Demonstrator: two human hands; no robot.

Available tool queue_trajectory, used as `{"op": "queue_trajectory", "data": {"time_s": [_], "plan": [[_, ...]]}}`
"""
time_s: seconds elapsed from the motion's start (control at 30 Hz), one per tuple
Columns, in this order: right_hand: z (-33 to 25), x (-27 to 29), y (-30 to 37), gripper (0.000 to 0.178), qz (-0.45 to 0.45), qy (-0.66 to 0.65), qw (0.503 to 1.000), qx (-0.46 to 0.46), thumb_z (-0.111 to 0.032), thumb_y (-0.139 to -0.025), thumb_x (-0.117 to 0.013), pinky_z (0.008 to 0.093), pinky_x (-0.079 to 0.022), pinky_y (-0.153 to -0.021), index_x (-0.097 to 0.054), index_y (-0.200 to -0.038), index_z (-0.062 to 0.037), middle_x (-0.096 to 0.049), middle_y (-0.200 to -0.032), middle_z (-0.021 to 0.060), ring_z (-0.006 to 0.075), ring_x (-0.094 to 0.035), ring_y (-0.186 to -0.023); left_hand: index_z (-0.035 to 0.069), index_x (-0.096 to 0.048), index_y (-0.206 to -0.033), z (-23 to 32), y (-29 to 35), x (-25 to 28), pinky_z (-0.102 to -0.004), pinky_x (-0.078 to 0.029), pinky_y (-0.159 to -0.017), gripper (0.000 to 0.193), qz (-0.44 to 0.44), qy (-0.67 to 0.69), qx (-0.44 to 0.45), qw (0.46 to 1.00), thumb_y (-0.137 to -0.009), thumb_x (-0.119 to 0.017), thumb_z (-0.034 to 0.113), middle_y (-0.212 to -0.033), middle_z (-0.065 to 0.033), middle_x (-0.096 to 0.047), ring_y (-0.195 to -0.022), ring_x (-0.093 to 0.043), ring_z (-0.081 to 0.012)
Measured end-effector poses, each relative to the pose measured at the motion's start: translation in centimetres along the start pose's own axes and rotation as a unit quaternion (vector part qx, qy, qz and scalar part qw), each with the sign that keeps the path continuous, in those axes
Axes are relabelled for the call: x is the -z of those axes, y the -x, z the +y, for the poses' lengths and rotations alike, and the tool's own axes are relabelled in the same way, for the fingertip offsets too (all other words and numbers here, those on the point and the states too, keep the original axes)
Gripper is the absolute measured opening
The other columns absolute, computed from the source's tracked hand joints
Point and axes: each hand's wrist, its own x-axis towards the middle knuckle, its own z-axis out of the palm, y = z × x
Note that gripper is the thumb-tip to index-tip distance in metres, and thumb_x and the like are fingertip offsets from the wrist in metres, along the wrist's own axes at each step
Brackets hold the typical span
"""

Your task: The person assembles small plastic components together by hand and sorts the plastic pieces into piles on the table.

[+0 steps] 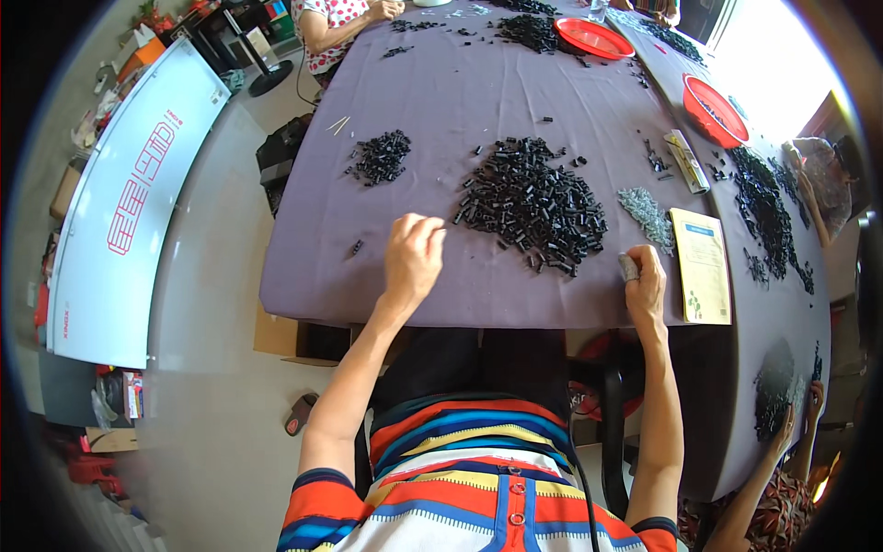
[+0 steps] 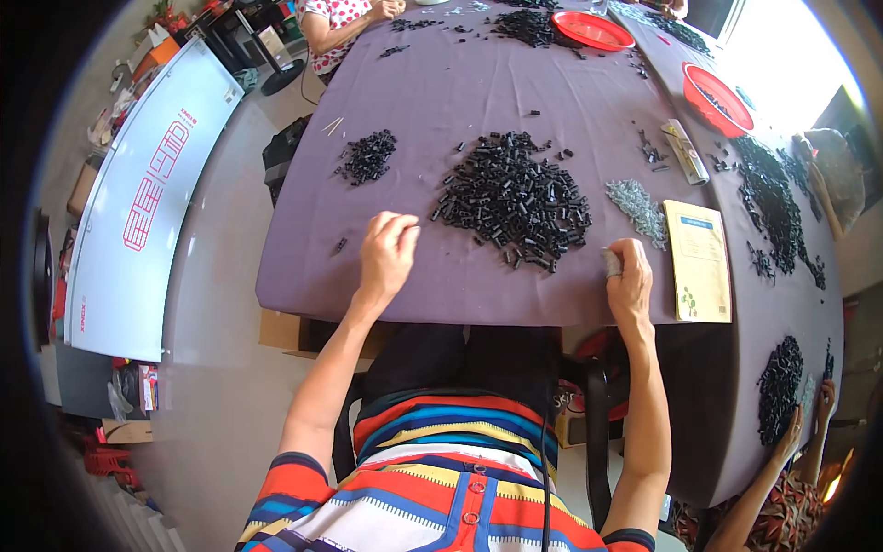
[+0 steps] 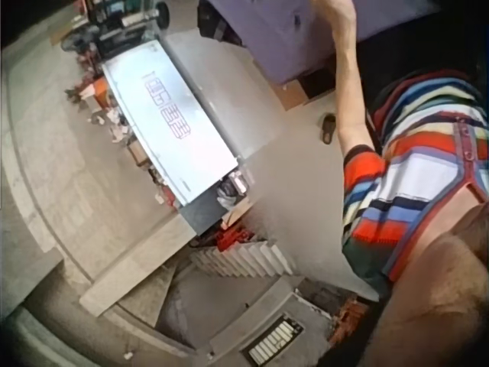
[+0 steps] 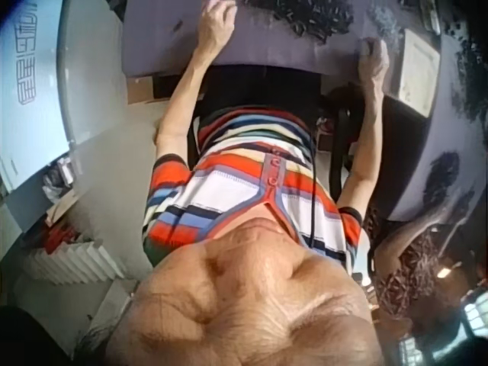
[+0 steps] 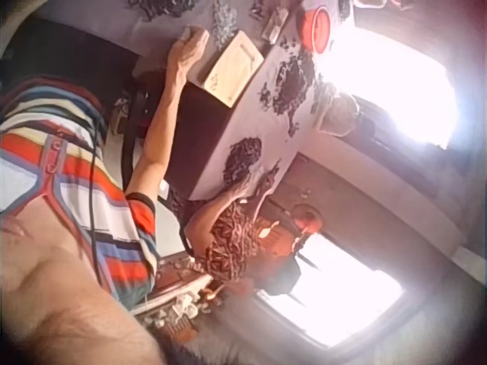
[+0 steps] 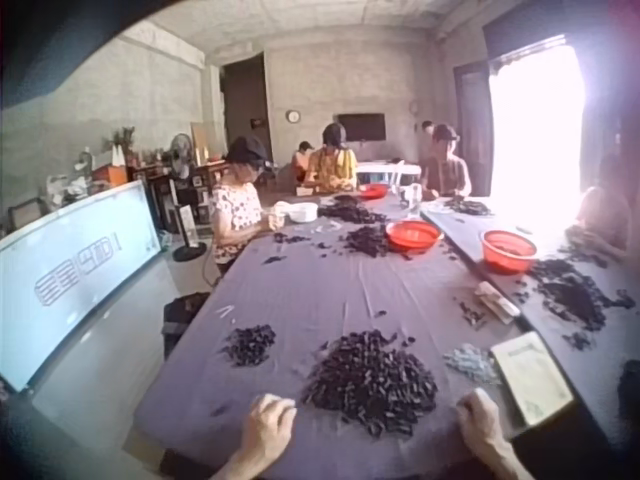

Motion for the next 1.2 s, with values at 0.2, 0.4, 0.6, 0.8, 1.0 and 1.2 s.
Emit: {"op": "queue_trajectory", "data": {"time_s": [0.2,0.4,0.6,0.8,1.0,1.2], "plan": [[-4.0,-1.3,1.0,0.013,-0.014,-0.108,0.994,-0.022,0.003,-0.08,-0.063,0.0292,-0.047,-0.067,-0.058,-0.091,-0.0007,-0.06,-0.079,0.0114,0.0209,-0.059,-0.07,0.006,-0.064,-0.092,-0.3,-0.9,-3.5,-0.0397,-0.047,-0.074,0.013,-0.035,-0.058,0.03,0.997,-0.08,-0.065,0.011,-0.086,-0.01,-0.058,-0.085,-0.057,-0.0298],[-2.1,-2.9,2.0,0.017,0.0,-0.235,0.961,-0.147,0.008,-0.08,-0.057,0.0233,-0.046,-0.071,-0.06,-0.094,-0.0014,-0.061,-0.08,0.0025,0.0087,-0.055,-0.076,0.006,-0.063,-0.088,-0.5,-0.6,-3.7,-0.0393,-0.048,-0.073,0.01,-0.049,-0.069,0.033,0.996,-0.079,-0.064,0.007,-0.084,-0.0085,-0.058,-0.083,-0.058,-0.0291],[-2.6,-3.0,2.0,0.019,-0.002,-0.219,0.968,-0.124,0.01,-0.079,-0.056,0.0237,-0.046,-0.072,-0.06,-0.094,-0.001,-0.061,-0.08,0.0039,0.01,-0.056,-0.076,0.008,-0.062,-0.085,-1.1,0.6,-3.1,-0.0409,-0.047,-0.072,0.01,-0.078,0.017,0.047,0.996,-0.076,-0.065,0.005,-0.085,-0.0089,-0.058,-0.083,-0.057,-0.0297],[-2.6,-2.9,2.3,0.022,0.004,-0.213,0.97,-0.114,0.011,-0.077,-0.054,0.0248,-0.047,-0.073,-0.06,-0.095,-0.0007,-0.062,-0.082,0.0062,0.0122,-0.058,-0.078,0.008,-0.063,-0.085,0.6,0.2,-3.4,-0.0418,-0.046,-0.072,0.013,-0.065,0.019,0.057,0.996,-0.074,-0.068,0.006,-0.085,-0.0078,-0.058,-0.084,-0.057,-0.0295],[-2.8,-2.9,2.3,0.026,0.003,-0.216,0.971,-0.104,0.013,-0.076,-0.051,0.026,-0.048,-0.075,-0.06,-0.097,-0.0001,-0.063,-0.084,0.0083,0.0142,-0.059,-0.079,0.007,-0.065,-0.086,0.6,0.0,-3.7,-0.0405,-0.047,-0.073,0.011,-0.081,-0.02,0.073,0.994,-0.076,-0.068,0.008,-0.086,-0.0084,-0.06,-0.084,-0.058,-0.0301],[-3.2,-2.8,2.2,0.026,0.013,-0.202,0.976,-0.077,0.014,-0.076,-0.049,0.0258,-0.047,-0.074,-0.06,-0.096,-0.0002,-0.061,-0.085,0.0081,0.0152,-0.058,-0.079,0.004,-0.067,-0.092,0.2,1.3,-3.0,-0.031,-0.05,-0.07,0.014,-0.082,0.126,0.133,0.98,-0.078,-0.067,0.004,-0.082,-0.0068,-0.062,-0.074,-0.06,-0.02]]}}
